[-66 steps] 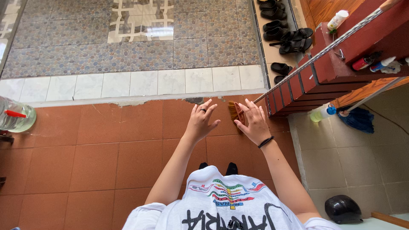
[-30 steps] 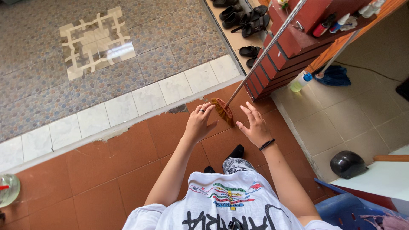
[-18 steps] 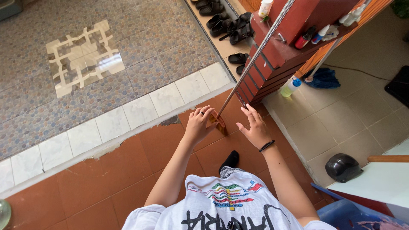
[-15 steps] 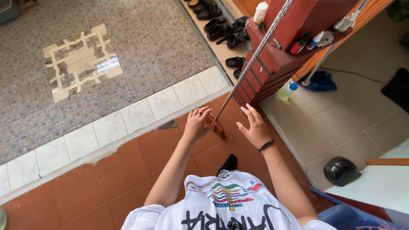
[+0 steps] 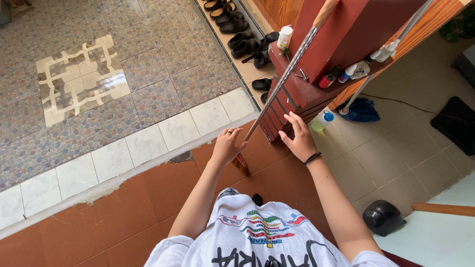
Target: The person attaches a broom head to a metal handle by hand and then secures the joint by wrapping tape around the pole.
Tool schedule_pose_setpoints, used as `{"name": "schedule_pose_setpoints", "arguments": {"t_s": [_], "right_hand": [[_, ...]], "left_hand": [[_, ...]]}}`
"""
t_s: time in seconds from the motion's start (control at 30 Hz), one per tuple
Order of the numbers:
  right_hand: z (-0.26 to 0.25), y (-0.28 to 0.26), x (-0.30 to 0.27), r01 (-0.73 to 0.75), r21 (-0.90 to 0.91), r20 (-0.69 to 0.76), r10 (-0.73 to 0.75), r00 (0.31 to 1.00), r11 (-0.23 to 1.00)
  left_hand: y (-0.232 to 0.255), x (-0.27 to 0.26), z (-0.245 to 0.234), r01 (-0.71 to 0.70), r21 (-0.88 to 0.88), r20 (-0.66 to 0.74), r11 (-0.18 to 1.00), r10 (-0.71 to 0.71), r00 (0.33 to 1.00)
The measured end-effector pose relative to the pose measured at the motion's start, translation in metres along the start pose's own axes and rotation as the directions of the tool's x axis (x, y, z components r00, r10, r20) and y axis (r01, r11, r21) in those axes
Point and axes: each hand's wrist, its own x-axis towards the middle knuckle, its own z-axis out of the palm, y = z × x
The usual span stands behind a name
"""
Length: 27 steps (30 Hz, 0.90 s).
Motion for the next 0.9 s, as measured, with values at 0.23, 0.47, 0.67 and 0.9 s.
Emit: {"name": "schedule_pose_setpoints", "arguments": {"t_s": [0.23,0.47,0.67,0.9], "right_hand": [[-0.005,0.038,0.062,-0.079,0.168,-0.098,0.096,0.991,0.983],[0.02,0.099,0.129,-0.113,0.391,-0.211,0.209,0.955,0.913],[0.052,0.161,0.18,-0.131,0.531,-0.279,0.319,0.906,0.837],[0.068,0.156,0.21,-0.162,0.552,-0.244,0.344,0.907,0.818]], "left_hand": [[0.01,0.049,0.001,-0.011,-0.036,0.035,0.999,0.012,0.999],[0.003,0.095,-0.012,0.016,-0.09,0.061,0.996,-0.011,0.998],[-0.022,0.138,-0.013,0.055,-0.14,0.104,0.989,-0.041,0.994],[-0.057,0.166,-0.003,0.063,-0.197,0.138,0.978,-0.036,0.99]]}}
